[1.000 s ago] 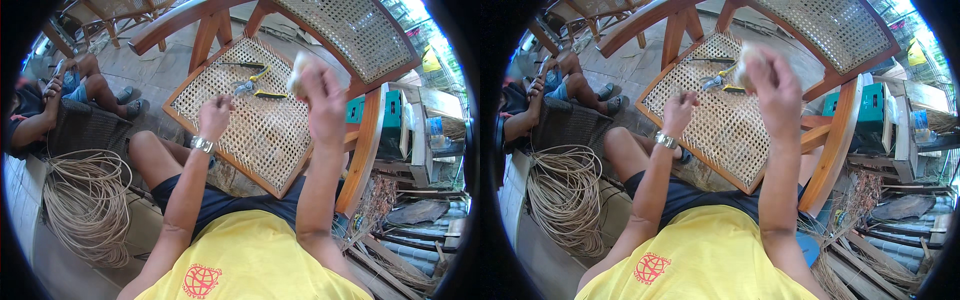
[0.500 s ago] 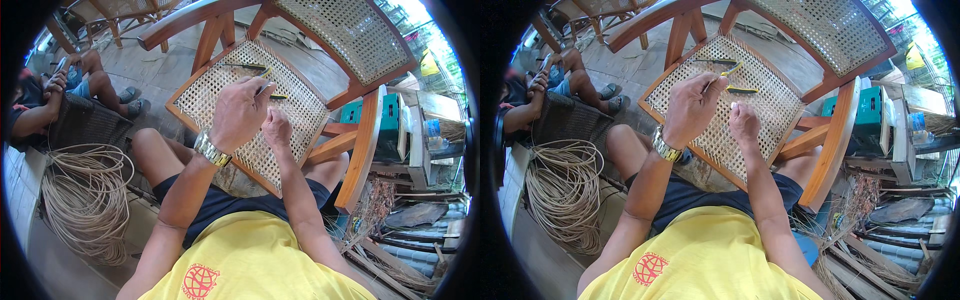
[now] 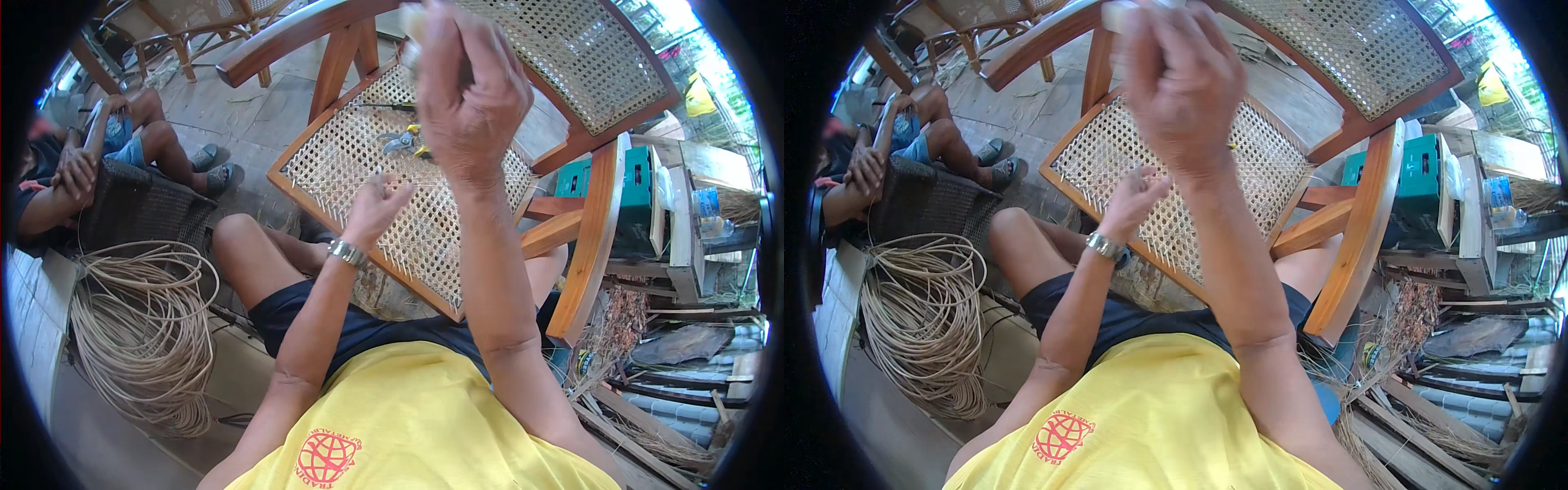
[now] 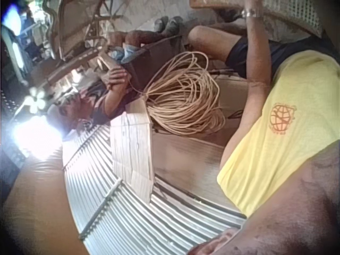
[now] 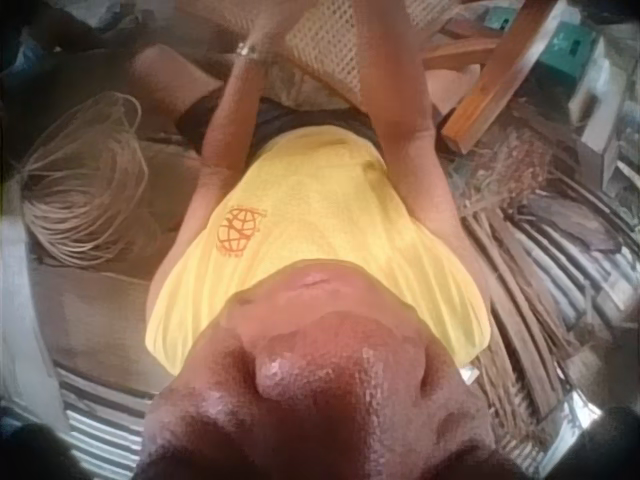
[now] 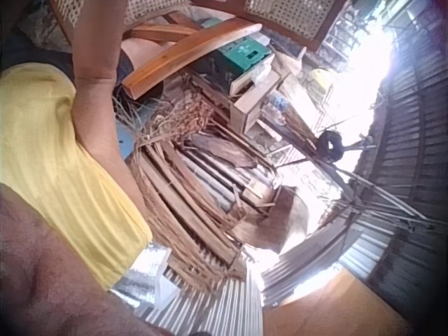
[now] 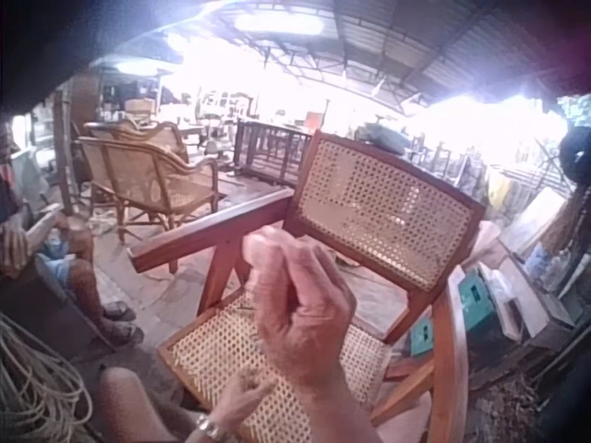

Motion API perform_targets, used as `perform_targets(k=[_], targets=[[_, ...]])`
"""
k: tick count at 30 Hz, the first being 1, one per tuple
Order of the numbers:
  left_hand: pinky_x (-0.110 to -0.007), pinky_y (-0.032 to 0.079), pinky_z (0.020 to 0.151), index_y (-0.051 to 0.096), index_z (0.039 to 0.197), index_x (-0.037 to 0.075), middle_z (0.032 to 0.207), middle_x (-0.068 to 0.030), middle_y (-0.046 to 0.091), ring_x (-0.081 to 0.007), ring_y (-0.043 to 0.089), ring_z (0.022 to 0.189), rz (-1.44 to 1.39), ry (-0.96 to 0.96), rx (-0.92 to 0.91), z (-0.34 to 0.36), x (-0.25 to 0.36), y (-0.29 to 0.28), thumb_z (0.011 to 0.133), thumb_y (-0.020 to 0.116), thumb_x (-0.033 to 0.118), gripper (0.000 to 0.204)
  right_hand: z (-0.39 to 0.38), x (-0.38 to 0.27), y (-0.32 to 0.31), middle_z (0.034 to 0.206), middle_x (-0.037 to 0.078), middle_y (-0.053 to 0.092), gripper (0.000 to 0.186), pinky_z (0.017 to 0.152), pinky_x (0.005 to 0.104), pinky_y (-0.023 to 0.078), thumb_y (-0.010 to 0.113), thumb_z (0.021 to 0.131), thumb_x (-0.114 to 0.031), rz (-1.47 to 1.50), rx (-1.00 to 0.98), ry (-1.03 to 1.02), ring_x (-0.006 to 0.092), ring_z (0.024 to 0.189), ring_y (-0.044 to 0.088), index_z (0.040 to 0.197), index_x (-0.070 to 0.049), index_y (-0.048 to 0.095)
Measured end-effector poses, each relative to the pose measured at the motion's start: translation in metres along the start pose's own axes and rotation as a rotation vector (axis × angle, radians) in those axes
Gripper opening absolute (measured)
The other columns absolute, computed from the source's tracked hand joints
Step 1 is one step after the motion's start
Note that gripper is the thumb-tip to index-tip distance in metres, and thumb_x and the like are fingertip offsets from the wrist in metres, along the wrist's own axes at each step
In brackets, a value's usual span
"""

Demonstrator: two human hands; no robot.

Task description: The person is weaving a rattan or cane seat onto a wooden chair frame.

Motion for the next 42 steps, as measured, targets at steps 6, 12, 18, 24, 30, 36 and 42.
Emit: perform_targets(k=[6,12,18,24,30,36,42], targets=[[-0.022,0.038,0.051,0.070,0.113,0.005,0.087,-0.0020,0.074,-0.0026,0.045,0.054,0.113,0.116,0.001,0.017,0.006,0.006,0.097,0.068,0.032,0.031,-0.059,-0.058,-0.002,0.088,0.011,0.064,0.016,0.068,0.0389,0.051,0.068,0.091,-0.008,0.155,-0.528,0.393,0.0305,0.076,0.063,0.106,-0.005,0.068],[-0.022,0.034,0.046,0.072,0.100,0.004,0.083,-0.0021,0.074,-0.0015,0.043,0.052,-0.061,-0.062,0.173,0.017,-0.006,-0.064,0.098,0.067,0.027,0.023,-0.241,-0.008,-0.102,0.088,0.013,0.067,0.014,0.080,0.0398,0.054,0.067,0.094,-0.016,0.002,-0.556,1.393,0.0296,0.086,0.067,0.101,-0.003,0.067],[-0.020,0.028,0.044,0.070,0.099,0.004,0.073,0.0038,0.065,0.0002,0.040,0.052,-0.266,-0.005,0.328,-0.004,-0.001,-0.109,0.098,0.069,0.022,0.019,-0.251,0.044,-0.146,0.102,0.016,0.063,0.023,0.092,0.0475,0.047,0.068,0.093,-0.022,-0.421,-0.901,0.515,0.0326,0.097,0.061,0.106,-0.004,0.063],[-0.018,0.027,0.042,0.067,0.101,0.005,0.092,-0.0073,0.074,0.0011,0.035,0.048,-0.363,0.057,0.319,-0.037,0.020,-0.120,0.099,0.067,0.017,0.012,-0.213,0.109,-0.102,0.109,0.015,0.064,0.037,0.098,0.0469,0.044,0.068,0.093,-0.023,-0.038,-0.881,0.417,0.0325,0.102,0.060,0.124,-0.005,0.059],[-0.017,0.027,0.043,0.067,0.100,0.005,0.090,-0.0048,0.073,0.0020,0.035,0.048,-0.260,0.103,0.375,-0.042,0.049,-0.130,0.099,0.068,0.020,0.015,-0.221,0.126,-0.031,0.094,0.004,0.065,0.024,0.088,0.0360,0.048,0.065,0.099,-0.026,0.538,-1.169,0.740,0.0180,0.092,0.060,0.109,-0.005,0.066],[-0.043,0.050,0.077,0.066,0.099,-0.003,0.086,-0.0157,0.071,-0.0327,0.065,0.079,0.716,0.036,0.533,-0.031,0.054,-0.121,0.107,0.043,0.038,0.047,-0.138,0.148,-0.077,0.081,-0.006,0.056,0.010,0.063,0.0184,0.041,0.063,0.102,-0.017,0.985,-0.574,0.992,0.0008,0.072,0.048,0.100,-0.007,0.064],[-0.034,0.053,0.070,0.067,0.114,0.002,0.103,-0.0107,0.074,-0.0204,0.069,0.081,0.974,0.277,0.115,-0.001,0.025,0.010,0.101,0.058,0.022,0.025,-0.118,0.172,-0.131,0.090,0.009,0.064,0.015,0.070,0.0383,0.052,0.059,0.099,-0.018,-0.320,-0.728,0.450,0.0238,0.077,0.065,0.099,-0.004,0.065]])
Point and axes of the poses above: each hand's wrist, its own z-axis towards the middle knuckle, its own y-axis out of the palm, x = y × z, the point moved 6 cm from there along z, towards the middle knuckle
